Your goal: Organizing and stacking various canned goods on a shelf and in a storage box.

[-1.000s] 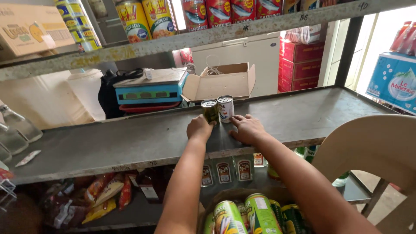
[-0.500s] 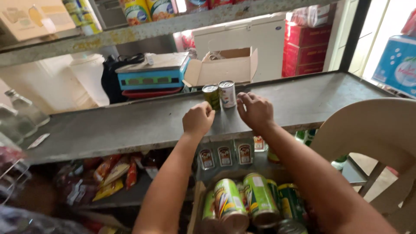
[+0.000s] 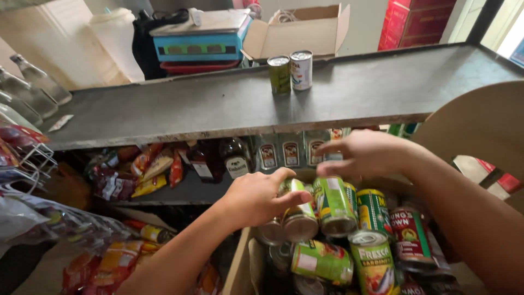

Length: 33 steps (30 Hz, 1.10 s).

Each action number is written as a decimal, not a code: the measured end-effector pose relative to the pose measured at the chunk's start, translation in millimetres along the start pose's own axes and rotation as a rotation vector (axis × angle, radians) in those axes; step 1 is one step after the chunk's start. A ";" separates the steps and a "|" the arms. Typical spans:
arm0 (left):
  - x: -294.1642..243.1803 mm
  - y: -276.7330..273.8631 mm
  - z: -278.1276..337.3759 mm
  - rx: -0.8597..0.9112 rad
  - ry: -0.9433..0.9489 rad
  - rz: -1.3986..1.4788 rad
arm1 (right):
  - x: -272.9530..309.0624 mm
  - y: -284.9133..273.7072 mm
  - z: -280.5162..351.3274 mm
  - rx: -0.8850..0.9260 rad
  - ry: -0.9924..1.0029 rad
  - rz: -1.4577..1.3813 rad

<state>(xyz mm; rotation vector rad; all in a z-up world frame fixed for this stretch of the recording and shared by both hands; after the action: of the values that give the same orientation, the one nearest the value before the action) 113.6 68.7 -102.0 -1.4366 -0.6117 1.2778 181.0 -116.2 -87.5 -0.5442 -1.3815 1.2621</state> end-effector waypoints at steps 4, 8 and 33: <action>-3.3 10.9 5.6 0.005 -0.025 0.022 | 5.9 32.6 21.3 0.107 -0.142 0.339; -3.1 9.4 10.5 -0.058 -0.053 0.089 | 3.9 38.2 29.0 0.051 -0.120 0.314; 15.4 -88.7 -80.4 -0.925 0.433 0.521 | -30.8 -92.8 -6.9 -0.738 -0.397 -0.477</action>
<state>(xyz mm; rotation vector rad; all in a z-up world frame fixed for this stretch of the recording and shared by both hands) 215.2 79.4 -37.8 -2.6896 -0.5670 1.0195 225.9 -170.1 -19.1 -0.4177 -2.1743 0.4554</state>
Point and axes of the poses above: each hand's wrist, its own z-axis away from the middle knuckle, its own y-axis out of the palm, x = y × z, the point moved 8 cm from there along -z, towards the middle knuckle, and after that the axes turned 6 degrees about z, right-handed, at the moved point
